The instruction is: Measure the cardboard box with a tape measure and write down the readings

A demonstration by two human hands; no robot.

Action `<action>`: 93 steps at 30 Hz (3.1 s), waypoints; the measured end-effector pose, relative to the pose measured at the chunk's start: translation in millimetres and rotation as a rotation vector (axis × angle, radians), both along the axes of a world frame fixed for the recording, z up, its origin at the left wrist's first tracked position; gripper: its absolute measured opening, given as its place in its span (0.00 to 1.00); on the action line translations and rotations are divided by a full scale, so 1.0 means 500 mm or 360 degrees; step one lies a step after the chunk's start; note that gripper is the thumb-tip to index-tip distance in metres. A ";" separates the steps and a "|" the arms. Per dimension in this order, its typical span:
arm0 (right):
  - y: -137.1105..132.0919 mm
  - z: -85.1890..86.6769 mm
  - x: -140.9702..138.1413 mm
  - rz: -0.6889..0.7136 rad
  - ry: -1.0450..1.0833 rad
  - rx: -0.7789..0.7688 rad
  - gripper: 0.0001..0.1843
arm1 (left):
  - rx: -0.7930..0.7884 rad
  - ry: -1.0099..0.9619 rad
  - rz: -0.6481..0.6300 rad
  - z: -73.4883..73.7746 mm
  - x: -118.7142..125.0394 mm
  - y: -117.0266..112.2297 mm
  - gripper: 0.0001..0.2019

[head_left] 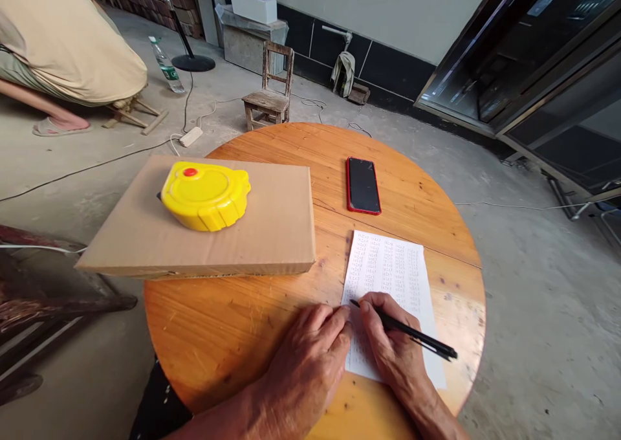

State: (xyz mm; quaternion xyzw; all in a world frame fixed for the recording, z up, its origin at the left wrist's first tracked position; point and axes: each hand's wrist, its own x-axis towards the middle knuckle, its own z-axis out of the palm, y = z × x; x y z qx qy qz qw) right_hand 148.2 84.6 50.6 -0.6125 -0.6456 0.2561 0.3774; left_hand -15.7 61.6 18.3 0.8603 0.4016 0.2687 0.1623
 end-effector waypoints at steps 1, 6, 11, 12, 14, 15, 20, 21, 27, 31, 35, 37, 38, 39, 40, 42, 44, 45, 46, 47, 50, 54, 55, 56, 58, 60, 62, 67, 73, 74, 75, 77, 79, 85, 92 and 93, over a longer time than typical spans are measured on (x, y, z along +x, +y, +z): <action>0.000 0.000 0.000 0.0004 -0.0005 -0.0001 0.13 | -0.0002 0.0001 -0.0004 0.001 -0.001 0.000 0.19; 0.001 -0.007 0.002 0.0033 -0.0053 0.0007 0.13 | -0.0022 0.0024 -0.0022 0.001 -0.004 0.001 0.18; 0.000 -0.013 0.006 0.0020 -0.0141 0.0055 0.12 | -0.0038 0.0029 -0.0022 0.001 -0.002 0.001 0.18; -0.001 -0.012 0.006 0.0018 -0.0153 0.0057 0.12 | -0.0036 0.0022 -0.0021 0.001 -0.002 0.001 0.18; -0.002 -0.011 0.007 0.0027 -0.0160 0.0059 0.12 | -0.0039 0.0007 -0.0019 0.001 -0.001 0.002 0.18; -0.002 -0.010 0.007 0.0042 -0.0157 0.0060 0.12 | -0.0044 0.0001 -0.0018 0.001 -0.001 0.002 0.18; 0.001 -0.008 0.006 0.0100 -0.0138 0.0088 0.12 | -0.0009 0.0001 -0.0015 -0.001 0.000 0.000 0.15; 0.002 -0.008 0.006 0.0101 -0.0139 0.0096 0.12 | 0.0004 0.0004 -0.0010 -0.001 0.000 0.000 0.15; 0.001 -0.007 0.006 0.0086 -0.0138 0.0137 0.12 | 0.0005 -0.0001 -0.0013 0.001 -0.001 0.003 0.16; -0.001 -0.007 0.010 0.0046 -0.0089 0.0088 0.12 | 0.0007 0.0022 -0.0011 0.002 0.001 0.005 0.17; -0.003 -0.007 0.013 -0.0047 -0.0044 0.0086 0.12 | 0.0025 0.0012 0.0007 0.002 0.003 0.004 0.16; -0.003 -0.008 0.013 -0.0052 -0.0049 0.0093 0.11 | 0.0020 0.0017 0.0007 0.003 0.003 0.004 0.15; -0.003 -0.008 0.012 -0.0047 -0.0054 0.0098 0.11 | 0.0019 0.0017 0.0009 0.003 0.003 0.004 0.15; -0.003 -0.008 0.011 -0.0040 -0.0060 0.0101 0.11 | 0.0017 0.0014 0.0007 0.003 0.003 0.005 0.15; -0.003 -0.008 0.010 -0.0035 -0.0064 0.0104 0.11 | 0.0014 0.0010 0.0005 0.004 0.002 0.005 0.15; -0.003 -0.008 0.008 -0.0028 -0.0073 0.0103 0.12 | 0.0001 0.0005 0.0003 0.005 0.002 0.007 0.15; -0.002 -0.009 0.007 -0.0012 -0.0093 0.0098 0.12 | -0.0023 0.0010 -0.0005 0.007 0.002 0.007 0.16; -0.002 -0.010 0.007 0.0005 -0.0104 0.0094 0.12 | -0.0031 0.0011 -0.0009 0.008 0.002 0.007 0.16; -0.003 -0.010 0.008 0.0027 -0.0111 0.0089 0.12 | -0.0037 0.0012 -0.0010 0.008 0.001 0.006 0.17; -0.003 -0.011 0.008 0.0045 -0.0111 0.0084 0.12 | -0.0040 0.0011 -0.0011 0.008 0.001 0.006 0.17; -0.003 -0.011 0.010 0.0030 -0.0063 0.0061 0.12 | -0.0031 0.0003 0.0002 0.006 0.002 0.005 0.17; -0.003 -0.009 0.008 -0.0011 -0.0032 0.0050 0.12 | -0.0032 -0.0004 0.0007 0.004 0.003 0.005 0.16; -0.003 -0.009 0.007 -0.0001 -0.0040 0.0056 0.12 | -0.0034 -0.0010 0.0008 0.004 0.003 0.006 0.17; -0.003 -0.009 0.007 0.0011 -0.0051 0.0063 0.12 | -0.0034 -0.0019 0.0010 0.004 0.004 0.006 0.17; -0.003 -0.009 0.009 0.0016 -0.0061 0.0057 0.12 | -0.0026 -0.0036 0.0016 0.005 0.004 0.007 0.16; -0.005 -0.012 0.014 -0.0024 -0.0028 0.0033 0.12 | -0.0015 -0.0039 0.0017 0.006 0.003 0.007 0.16; -0.006 -0.016 0.019 -0.0079 0.0033 0.0005 0.13 | -0.0011 -0.0028 0.0016 0.007 0.002 0.007 0.15; -0.008 -0.024 0.023 -0.0138 0.0113 -0.0055 0.12 | -0.0016 -0.0033 0.0022 0.009 0.002 0.006 0.15; -0.004 -0.016 0.016 -0.0108 0.0110 -0.0053 0.13 | -0.0020 -0.0035 0.0019 0.013 0.003 0.008 0.15; -0.003 -0.015 0.015 -0.0100 0.0099 -0.0056 0.13 | -0.0027 -0.0028 0.0015 0.014 0.003 0.008 0.15; -0.003 -0.014 0.015 -0.0092 0.0083 -0.0058 0.13 | -0.0035 -0.0020 0.0013 0.013 0.003 0.008 0.15; -0.002 -0.015 0.015 -0.0072 0.0035 -0.0048 0.13 | -0.0038 -0.0017 0.0013 0.012 0.003 0.008 0.15; -0.003 -0.015 0.015 -0.0052 -0.0022 -0.0016 0.13 | -0.0035 -0.0019 0.0017 0.009 0.003 0.008 0.14; 0.000 -0.011 0.015 -0.0035 -0.0127 0.0071 0.13 | -0.0051 -0.0008 0.0015 0.004 0.001 0.004 0.15; 0.000 -0.006 0.014 -0.0008 -0.0088 0.0041 0.14 | -0.0042 -0.0012 0.0016 0.010 0.001 0.006 0.15; -0.001 -0.007 0.015 -0.0016 -0.0081 0.0035 0.14 | -0.0041 -0.0012 0.0021 0.011 0.001 0.007 0.15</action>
